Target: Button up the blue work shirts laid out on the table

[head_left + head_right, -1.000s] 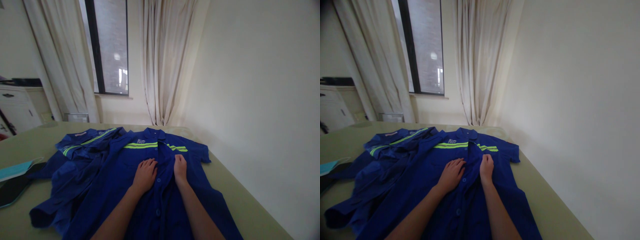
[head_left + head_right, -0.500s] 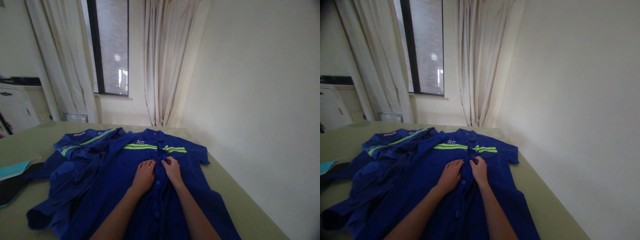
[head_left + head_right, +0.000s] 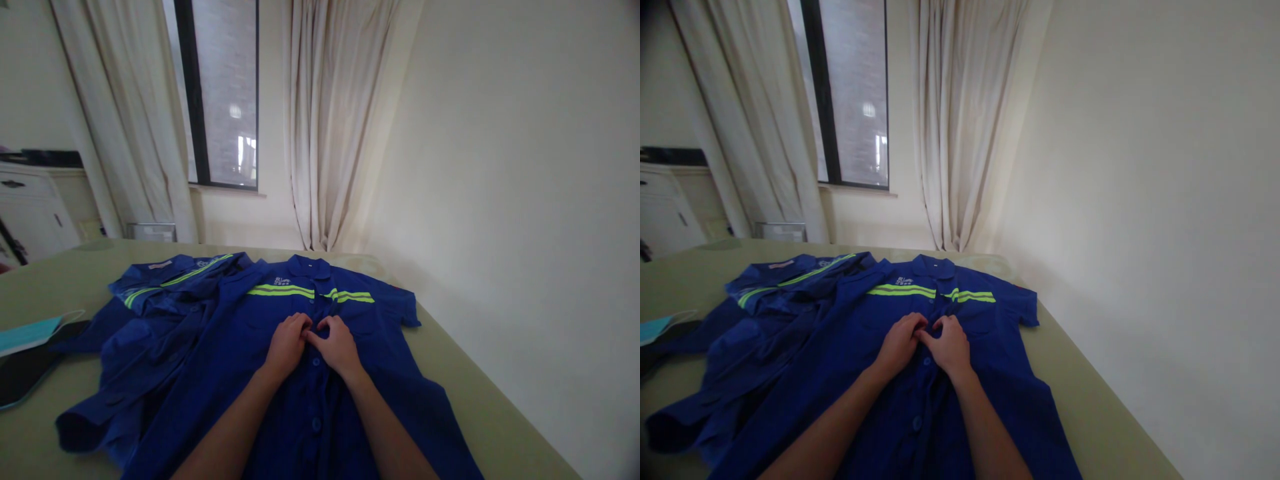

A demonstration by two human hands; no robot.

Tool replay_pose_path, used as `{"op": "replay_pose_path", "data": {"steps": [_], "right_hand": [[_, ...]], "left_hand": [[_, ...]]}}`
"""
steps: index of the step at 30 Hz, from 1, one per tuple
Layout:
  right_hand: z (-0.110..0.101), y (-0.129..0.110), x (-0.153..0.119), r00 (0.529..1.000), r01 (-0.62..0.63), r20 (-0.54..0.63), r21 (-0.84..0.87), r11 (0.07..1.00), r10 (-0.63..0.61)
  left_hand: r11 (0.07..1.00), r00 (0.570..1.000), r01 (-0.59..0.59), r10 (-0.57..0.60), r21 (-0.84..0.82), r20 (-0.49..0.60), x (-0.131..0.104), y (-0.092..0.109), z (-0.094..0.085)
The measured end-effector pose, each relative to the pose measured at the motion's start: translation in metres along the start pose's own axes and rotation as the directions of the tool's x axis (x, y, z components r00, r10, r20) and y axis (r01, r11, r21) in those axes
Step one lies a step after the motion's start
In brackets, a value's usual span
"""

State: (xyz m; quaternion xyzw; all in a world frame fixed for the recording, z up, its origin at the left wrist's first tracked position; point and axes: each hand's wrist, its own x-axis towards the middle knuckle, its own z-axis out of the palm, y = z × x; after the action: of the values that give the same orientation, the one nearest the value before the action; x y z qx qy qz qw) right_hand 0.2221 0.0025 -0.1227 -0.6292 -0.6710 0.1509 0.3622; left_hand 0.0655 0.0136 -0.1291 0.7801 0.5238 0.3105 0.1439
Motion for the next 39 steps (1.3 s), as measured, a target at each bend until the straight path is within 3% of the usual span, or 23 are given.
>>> {"op": "replay_pose_path", "data": {"steps": [4, 11, 17, 24, 39], "right_hand": [[0.002, 0.007, 0.002, 0.999, 0.019, 0.033, -0.005, 1.000, -0.019], [0.004, 0.009, 0.004, 0.994, 0.102, -0.058, 0.168, 0.981, -0.093], [0.002, 0.002, 0.001, 0.992, 0.123, -0.048, 0.139, 0.983, -0.118], [-0.001, 0.003, 0.007, 0.997, 0.067, 0.028, 0.272, 0.960, -0.078], [0.006, 0.009, 0.008, 0.997, 0.028, 0.062, 0.236, 0.971, -0.044]], "left_hand": [[0.999, 1.000, 0.003, -0.003, -0.034, 0.000, 0.002, -0.004, 0.003], [0.998, 1.000, -0.002, 0.000, -0.056, -0.026, 0.001, -0.003, 0.005], [0.998, 0.998, 0.006, -0.011, -0.068, -0.063, -0.001, -0.001, 0.003], [0.995, 0.997, -0.027, 0.020, -0.094, -0.068, -0.002, 0.003, 0.000], [0.945, 0.997, -0.005, -0.019, -0.326, -0.069, 0.001, -0.002, -0.002]]}}
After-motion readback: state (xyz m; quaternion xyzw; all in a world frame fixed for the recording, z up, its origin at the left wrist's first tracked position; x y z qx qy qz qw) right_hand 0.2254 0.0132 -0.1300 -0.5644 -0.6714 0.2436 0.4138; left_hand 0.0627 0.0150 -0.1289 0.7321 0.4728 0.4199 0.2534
